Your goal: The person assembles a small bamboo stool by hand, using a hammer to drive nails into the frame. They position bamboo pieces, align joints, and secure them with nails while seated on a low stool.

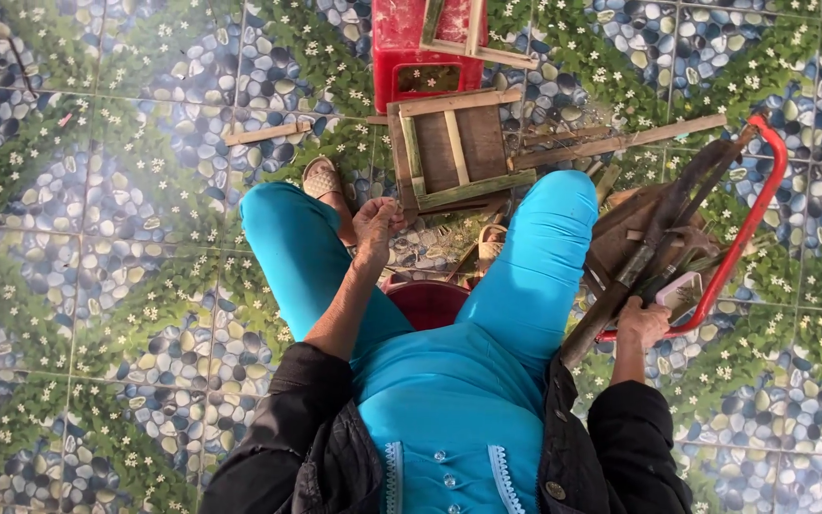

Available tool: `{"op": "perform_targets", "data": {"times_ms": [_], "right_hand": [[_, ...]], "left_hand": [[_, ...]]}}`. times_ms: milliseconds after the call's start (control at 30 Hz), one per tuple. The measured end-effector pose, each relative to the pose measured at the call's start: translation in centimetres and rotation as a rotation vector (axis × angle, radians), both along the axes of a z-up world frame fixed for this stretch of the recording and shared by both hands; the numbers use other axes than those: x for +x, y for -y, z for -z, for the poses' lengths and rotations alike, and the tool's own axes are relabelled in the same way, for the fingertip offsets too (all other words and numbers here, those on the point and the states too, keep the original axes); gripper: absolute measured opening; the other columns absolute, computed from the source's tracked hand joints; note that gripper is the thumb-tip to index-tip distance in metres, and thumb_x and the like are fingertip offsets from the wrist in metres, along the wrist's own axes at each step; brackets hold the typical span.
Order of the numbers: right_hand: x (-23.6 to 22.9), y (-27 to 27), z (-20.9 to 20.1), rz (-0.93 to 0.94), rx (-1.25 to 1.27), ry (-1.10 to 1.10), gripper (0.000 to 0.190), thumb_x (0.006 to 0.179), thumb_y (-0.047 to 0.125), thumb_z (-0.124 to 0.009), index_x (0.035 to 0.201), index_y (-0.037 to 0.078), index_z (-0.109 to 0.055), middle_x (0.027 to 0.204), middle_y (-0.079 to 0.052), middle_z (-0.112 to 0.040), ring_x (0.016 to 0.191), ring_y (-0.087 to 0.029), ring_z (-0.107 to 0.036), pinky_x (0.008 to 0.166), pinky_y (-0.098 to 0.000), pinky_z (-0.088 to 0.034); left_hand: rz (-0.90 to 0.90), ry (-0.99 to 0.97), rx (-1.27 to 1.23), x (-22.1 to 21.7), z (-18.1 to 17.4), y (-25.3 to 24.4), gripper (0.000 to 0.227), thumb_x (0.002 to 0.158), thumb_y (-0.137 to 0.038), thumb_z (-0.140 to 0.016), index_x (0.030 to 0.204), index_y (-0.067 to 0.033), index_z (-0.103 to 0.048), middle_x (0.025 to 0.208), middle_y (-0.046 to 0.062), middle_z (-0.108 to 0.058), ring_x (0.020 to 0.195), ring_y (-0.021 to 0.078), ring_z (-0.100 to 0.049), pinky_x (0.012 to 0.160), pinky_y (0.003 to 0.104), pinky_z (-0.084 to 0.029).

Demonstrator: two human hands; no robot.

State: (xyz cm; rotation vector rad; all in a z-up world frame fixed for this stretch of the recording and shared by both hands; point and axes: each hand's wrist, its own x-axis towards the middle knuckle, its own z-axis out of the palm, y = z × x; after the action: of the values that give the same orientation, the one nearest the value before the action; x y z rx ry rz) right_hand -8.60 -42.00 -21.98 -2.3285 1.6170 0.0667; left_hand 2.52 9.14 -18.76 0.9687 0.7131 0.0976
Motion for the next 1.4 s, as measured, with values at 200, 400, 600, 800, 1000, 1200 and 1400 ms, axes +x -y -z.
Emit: {"op": "perform_targets", "data": {"times_ms": [200, 400, 600, 800, 1000, 1200, 1400], "right_hand": [[-1.6, 0.1, -0.2, -0.188, -0.066, -0.034, 0.034, 0.091, 0.038, -0.063, 0.109, 0.014, -0.078, 0.1, -0.014, -0.074, 0.098, -0.035, -0.071, 0.086, -0.048, -0.06], [-2.7, 4.2, 3.0, 0.034, -0.098, 0.109, 0.022, 0.083, 0.042, -0.071, 0.103, 0.036, -0.078, 0.097, -0.005, -0.075, 0.097, -0.03, -0.071, 0.083, -0.0426, -0.062], [-3.4, 11.1, 3.9, -0.01, -0.119, 0.341, 0.018, 0.08, 0.018, -0.069, 0.082, 0.033, -0.077, 0.049, 0.006, -0.062, 0.048, -0.018, -0.067, 0.061, -0.0305, -0.061], [-1.5, 12.3, 2.4, -0.342, -0.08, 0.25, 0.022, 0.098, 0.025, -0.059, 0.109, 0.035, -0.075, 0.109, -0.001, -0.071, 0.112, -0.031, -0.058, 0.103, -0.0475, -0.05], [1.3, 12.4, 2.5, -0.545, 0.128, -0.014, 0.049, 0.096, 0.019, -0.049, 0.145, 0.021, -0.054, 0.139, -0.019, -0.052, 0.131, -0.041, -0.05, 0.115, -0.0488, -0.039], [3.0, 15.3, 7.3, -0.596, -0.053, -0.139, 0.05, 0.073, 0.02, -0.079, 0.122, 0.02, -0.065, 0.13, -0.014, -0.06, 0.129, -0.035, -0.051, 0.115, -0.0396, -0.036], [2.6, 14.3, 7.5, -0.61, -0.238, -0.351, 0.018, 0.094, 0.031, -0.058, 0.096, 0.027, -0.076, 0.101, -0.001, -0.078, 0.106, -0.023, -0.072, 0.094, -0.0356, -0.053]], "left_hand": [[0.014, -0.075, 0.057, -0.3, 2.5, -0.7, 0.009, 0.08, -0.007, -0.078, 0.086, -0.0063, -0.071, 0.071, 0.013, -0.067, 0.056, 0.0151, -0.064, 0.057, 0.037, -0.066], [0.017, -0.107, 0.043, -1.0, -0.3, -1.0, 0.01, 0.081, -0.006, -0.075, 0.09, -0.0056, -0.07, 0.072, 0.015, -0.067, 0.057, 0.0164, -0.065, 0.057, 0.037, -0.066], [0.029, -0.077, 0.061, -1.2, -1.4, -1.0, 0.007, 0.086, -0.009, -0.072, 0.09, -0.0059, -0.067, 0.072, 0.014, -0.066, 0.059, 0.0137, -0.064, 0.058, 0.035, -0.067], [-0.031, -0.077, 0.073, -2.2, -1.0, -1.4, 0.007, 0.086, -0.011, -0.072, 0.09, -0.0078, -0.066, 0.072, 0.013, -0.066, 0.058, 0.0137, -0.065, 0.059, 0.035, -0.067], [-0.073, -0.104, 0.142, -3.6, -2.1, -1.4, 0.007, 0.084, -0.011, -0.071, 0.087, -0.0072, -0.065, 0.069, 0.011, -0.064, 0.056, 0.0117, -0.061, 0.056, 0.032, -0.066], [-0.078, -0.11, 0.158, -3.3, -1.1, -1.3, 0.007, 0.084, -0.009, -0.069, 0.089, -0.0068, -0.065, 0.071, 0.011, -0.065, 0.056, 0.011, -0.061, 0.055, 0.031, -0.065], [-0.078, -0.085, 0.166, -3.5, -1.8, -1.2, 0.006, 0.082, -0.008, -0.069, 0.087, -0.0057, -0.065, 0.069, 0.011, -0.062, 0.055, 0.0105, -0.059, 0.052, 0.029, -0.063]]}}
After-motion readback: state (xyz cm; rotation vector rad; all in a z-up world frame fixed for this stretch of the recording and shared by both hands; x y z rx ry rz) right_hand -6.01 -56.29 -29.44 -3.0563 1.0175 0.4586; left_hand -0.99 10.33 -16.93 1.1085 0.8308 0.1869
